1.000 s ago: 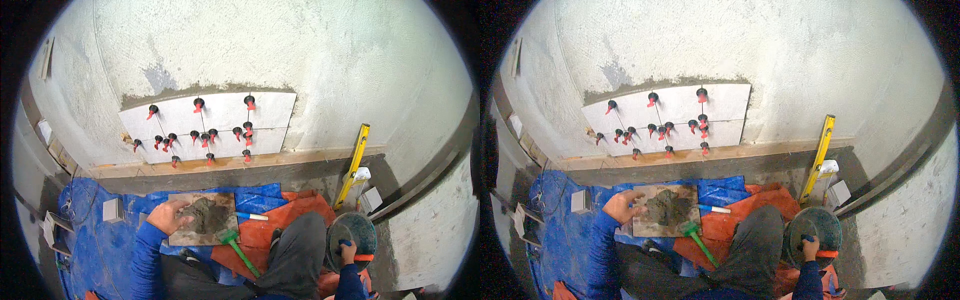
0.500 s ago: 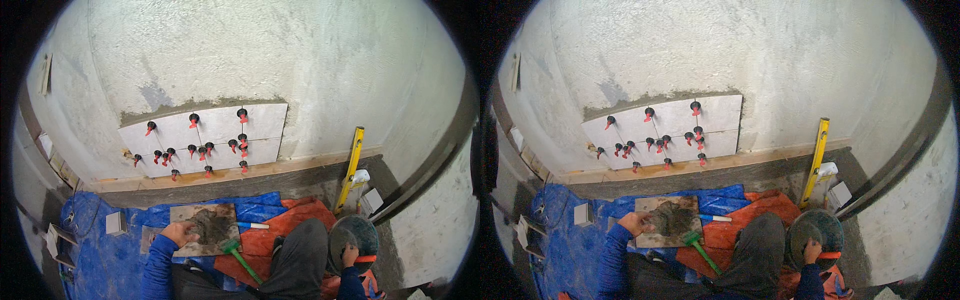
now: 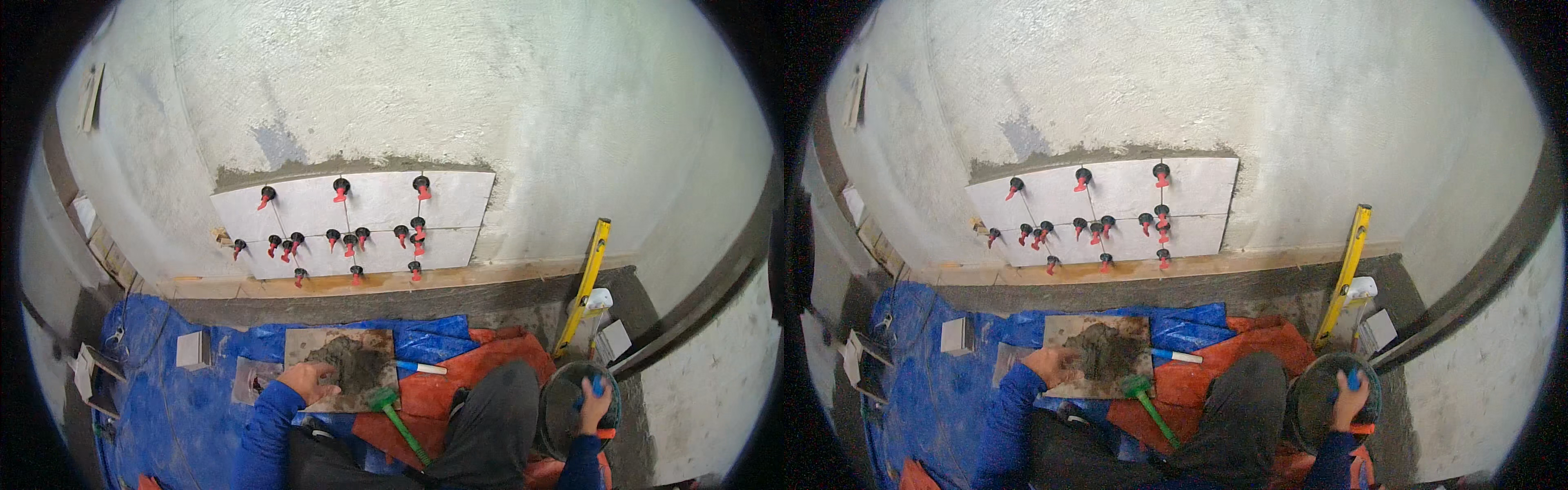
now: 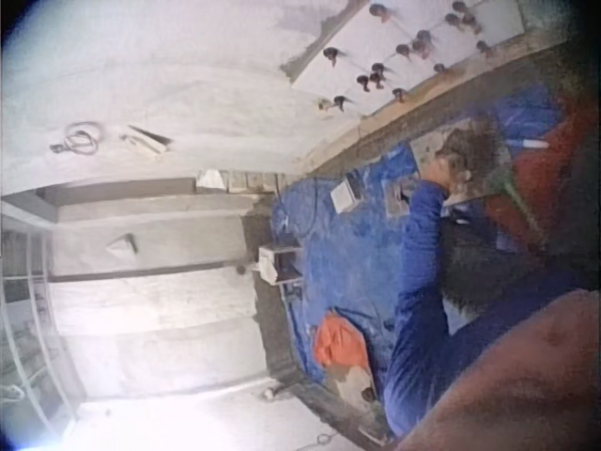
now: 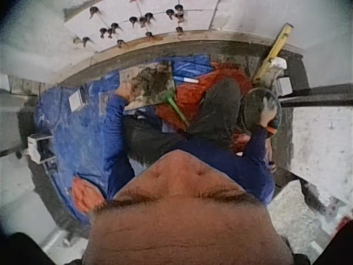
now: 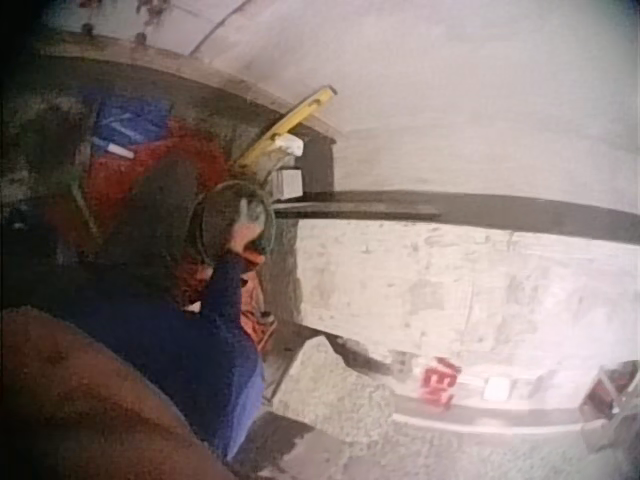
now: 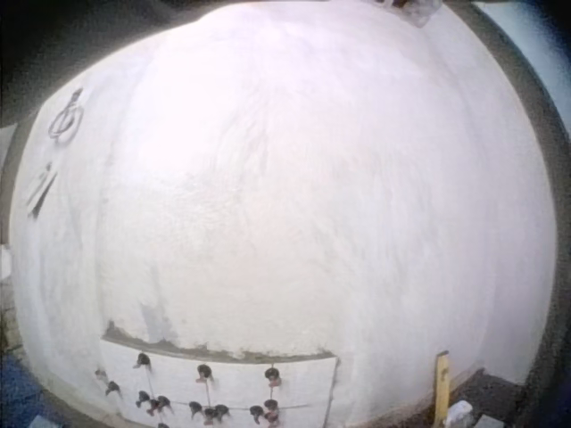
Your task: The person installs white wall tiles using tile leveling clips and a rubber mallet. They tap tiles into place, adjust the leveling clips, and wipe the tile surface with a sponge.
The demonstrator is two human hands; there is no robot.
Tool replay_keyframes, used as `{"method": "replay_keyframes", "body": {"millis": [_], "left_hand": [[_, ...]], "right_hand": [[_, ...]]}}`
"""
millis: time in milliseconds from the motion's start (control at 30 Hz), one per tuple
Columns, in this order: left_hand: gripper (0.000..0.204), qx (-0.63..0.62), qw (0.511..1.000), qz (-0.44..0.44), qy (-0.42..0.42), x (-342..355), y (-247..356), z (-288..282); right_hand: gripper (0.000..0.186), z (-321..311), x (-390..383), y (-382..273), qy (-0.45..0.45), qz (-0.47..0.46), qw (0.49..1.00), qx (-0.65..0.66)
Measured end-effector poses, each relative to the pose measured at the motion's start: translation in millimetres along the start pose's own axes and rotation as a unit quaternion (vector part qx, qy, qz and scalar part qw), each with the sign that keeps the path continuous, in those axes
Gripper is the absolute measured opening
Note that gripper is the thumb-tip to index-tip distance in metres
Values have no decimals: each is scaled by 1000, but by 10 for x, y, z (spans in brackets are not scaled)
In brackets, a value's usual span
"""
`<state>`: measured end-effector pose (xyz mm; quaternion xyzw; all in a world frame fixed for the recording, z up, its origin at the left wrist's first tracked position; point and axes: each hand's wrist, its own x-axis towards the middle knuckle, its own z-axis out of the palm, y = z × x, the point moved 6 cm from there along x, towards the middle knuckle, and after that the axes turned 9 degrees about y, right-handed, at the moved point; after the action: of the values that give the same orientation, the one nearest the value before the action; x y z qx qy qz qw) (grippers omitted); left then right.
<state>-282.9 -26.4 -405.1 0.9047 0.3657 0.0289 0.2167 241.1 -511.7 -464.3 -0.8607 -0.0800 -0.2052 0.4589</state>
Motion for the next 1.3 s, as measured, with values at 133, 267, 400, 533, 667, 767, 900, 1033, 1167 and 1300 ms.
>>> {"method": "replay_keyframes", "body": {"millis": [133, 267, 400, 533, 667, 767, 900, 1033, 1167, 1300], "left_hand": [[65, -26, 999, 27, 0, 89, 8, 77], [65, -43, 999, 5, -16, 214, -40, 153], [65, -30, 999, -32, -23, 250, -134, 188], [65, -23, 999, -43, -20, 177, -261, 174], [67, -10, 998, -58, -27, 114, -423, 161], [66, -3, 998, -55, -25, 97, -472, 168], [67, -6, 998, -58, -18, 111, -448, 180], [71, -9, 997, -63, -36, 149, -405, 166], [70, -24, 997, -65, -28, 180, -386, 149], [67, -21, 999, -28, -8, 168, -317, 149]], "right_hand": [[53, 645, 351, -1883, -19, -101, 963, 249], [52, 1491, -82, -3664, -104, -262, 900, 332], [53, 1897, -399, -4696, 23, -365, 873, 323], [52, 2209, -428, -5019, 66, -350, 881, 311], [54, 2410, -562, -4927, 79, -415, 874, 241], [58, 2520, -704, -4653, -27, -432, 890, 141], [65, 2335, -546, -4544, 48, -352, 899, 258], [70, 2353, -146, -4603, 115, -305, 895, 303], [69, 2581, -291, -4317, 0, -326, 934, 150], [62, 2616, -413, -3992, -156, -254, 950, 93]]}}
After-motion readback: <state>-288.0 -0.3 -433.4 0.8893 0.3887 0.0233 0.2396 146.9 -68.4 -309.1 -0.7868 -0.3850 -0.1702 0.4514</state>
